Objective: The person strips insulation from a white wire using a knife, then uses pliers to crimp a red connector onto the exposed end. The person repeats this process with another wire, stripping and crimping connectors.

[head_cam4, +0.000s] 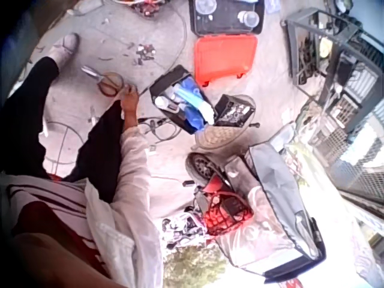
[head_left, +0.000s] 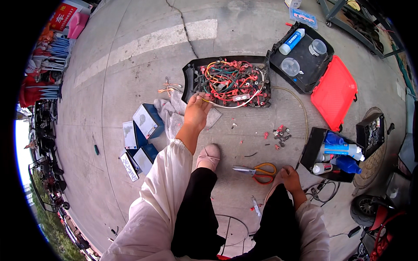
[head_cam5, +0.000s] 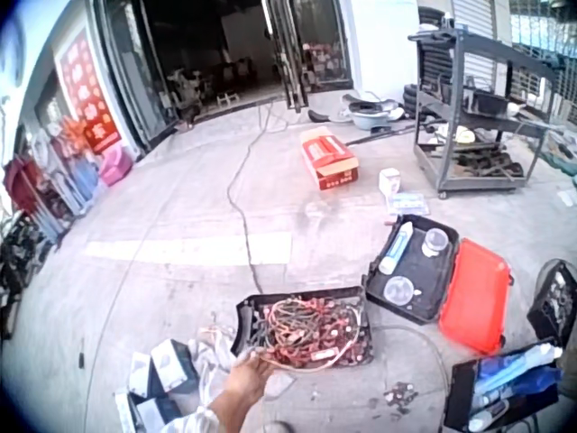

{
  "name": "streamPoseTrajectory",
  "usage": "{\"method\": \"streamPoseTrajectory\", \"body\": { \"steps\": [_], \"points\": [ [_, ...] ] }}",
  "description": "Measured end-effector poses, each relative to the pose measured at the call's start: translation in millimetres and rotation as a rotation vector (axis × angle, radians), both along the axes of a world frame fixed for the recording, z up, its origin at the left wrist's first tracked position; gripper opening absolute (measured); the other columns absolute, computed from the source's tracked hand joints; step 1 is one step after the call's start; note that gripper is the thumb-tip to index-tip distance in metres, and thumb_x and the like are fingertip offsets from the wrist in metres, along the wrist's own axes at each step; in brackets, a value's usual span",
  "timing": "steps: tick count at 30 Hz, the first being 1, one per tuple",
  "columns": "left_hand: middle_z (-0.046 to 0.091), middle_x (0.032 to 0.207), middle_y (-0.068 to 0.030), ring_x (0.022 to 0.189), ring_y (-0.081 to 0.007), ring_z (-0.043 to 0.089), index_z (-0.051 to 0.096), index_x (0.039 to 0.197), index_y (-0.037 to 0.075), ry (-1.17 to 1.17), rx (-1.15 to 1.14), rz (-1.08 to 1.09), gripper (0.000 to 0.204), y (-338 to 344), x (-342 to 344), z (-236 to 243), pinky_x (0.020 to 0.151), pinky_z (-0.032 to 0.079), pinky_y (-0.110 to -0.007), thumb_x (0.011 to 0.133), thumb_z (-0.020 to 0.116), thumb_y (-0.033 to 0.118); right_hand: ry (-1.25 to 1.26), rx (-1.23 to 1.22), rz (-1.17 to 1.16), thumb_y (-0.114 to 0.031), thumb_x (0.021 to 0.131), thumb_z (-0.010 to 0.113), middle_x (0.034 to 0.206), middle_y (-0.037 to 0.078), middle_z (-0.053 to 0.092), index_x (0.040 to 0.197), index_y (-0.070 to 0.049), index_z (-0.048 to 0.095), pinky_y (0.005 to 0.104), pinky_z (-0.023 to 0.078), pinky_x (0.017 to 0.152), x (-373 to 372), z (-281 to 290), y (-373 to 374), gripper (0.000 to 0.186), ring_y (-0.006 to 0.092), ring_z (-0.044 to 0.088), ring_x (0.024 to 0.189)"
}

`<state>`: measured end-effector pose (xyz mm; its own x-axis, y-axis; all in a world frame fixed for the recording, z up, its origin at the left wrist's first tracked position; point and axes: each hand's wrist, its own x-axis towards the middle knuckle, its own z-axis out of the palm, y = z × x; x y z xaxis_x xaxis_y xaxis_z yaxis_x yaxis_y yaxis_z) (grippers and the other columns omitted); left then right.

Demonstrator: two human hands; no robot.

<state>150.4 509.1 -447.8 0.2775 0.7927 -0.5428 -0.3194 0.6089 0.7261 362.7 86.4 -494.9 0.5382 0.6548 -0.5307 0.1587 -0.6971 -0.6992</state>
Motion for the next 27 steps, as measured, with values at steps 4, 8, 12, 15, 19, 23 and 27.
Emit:
{"method": "streamPoseTrajectory", "body": {
  "steps": [4,8,12,15,19,23,27],
  "points": [
    [0.061,0.105,-0.009,0.101,-0.0211,0.06,0.054,0.116,0.006,-0.043,0.06,0.033,0.023,7,-3,-15,0.094,0.049,-0.037,0.104,0.04,0.019,0.199,-0.119,0.058,-0.018,0.092,0.057,0.088,0.017,0.068,0.107,0.001,0.062,0.0354,0.052,0.076,-13,12,7,0.025,0.0272,0.067,0.083],
    [0.063,0.106,-0.0082,0.101,-0.0193,0.06,0.057,0.114,0.007,0.027,0.056,-0.06,0.022,5,5,-23,0.094,0.048,-0.034,0.103,0.041,0.018,0.042,-0.057,0.125,-0.019,0.093,0.055,0.094,0.019,0.068,0.108,-0.001,0.062,0.037,0.051,0.081,-10,-5,-30,0.025,0.0316,0.067,0.093],
    [0.065,0.092,-0.0058,0.092,-0.0174,0.061,0.064,0.104,0.002,0.502,0.242,-0.429,0.022,-5,-5,-28,0.08,0.046,-0.028,0.1,0.044,0.011,0.083,-0.053,0.107,-0.02,0.093,0.055,0.098,0.021,0.068,0.106,-0.001,0.062,0.0383,0.051,0.082,-18,-4,-31,0.025,0.0336,0.066,0.097],
    [0.065,0.088,-0.0117,0.091,-0.0242,0.063,0.064,0.107,0.003,0.722,0.568,-0.481,0.02,-6,-7,-37,0.078,0.048,-0.033,0.097,0.049,0.011,0.072,-0.03,0.121,-0.02,0.092,0.055,0.096,0.021,0.068,0.103,-0.002,0.062,0.0393,0.052,0.081,-21,-4,-30,0.023,0.0353,0.066,0.095],
    [0.063,0.1,-0.0196,0.097,-0.036,0.061,0.064,0.11,0.006,1.09,0.834,-0.395,0.022,-15,0,-29,0.081,0.05,-0.04,0.091,0.052,0.008,0.06,-0.116,0.17,-0.019,0.09,0.054,0.098,0.021,0.066,0.105,-0.002,0.061,0.0395,0.051,0.082,-20,-1,-30,0.023,0.0357,0.065,0.096],
    [0.058,0.121,-0.0146,0.112,-0.0361,0.055,0.063,0.118,0.014,1.327,1.166,-0.455,0.035,-30,1,-16,0.092,0.046,-0.045,0.084,0.056,0.008,0.057,-0.133,0.203,-0.019,0.09,0.053,0.096,0.021,0.064,0.103,-0.003,0.06,0.0414,0.05,0.08,-21,-2,-28,0.021,0.0378,0.063,0.094],
    [0.055,0.129,-0.0092,0.122,-0.0303,0.048,0.063,0.12,0.015,1.583,1.18,-0.828,0.039,-42,0,-13,0.101,0.039,-0.044,0.081,0.063,0.021,0.012,-0.11,0.216,-0.019,0.089,0.055,0.09,0.022,0.063,0.097,-0.003,0.058,0.0448,0.049,0.073,-22,-9,-29,0.018,0.0408,0.062,0.088]
  ]
}}
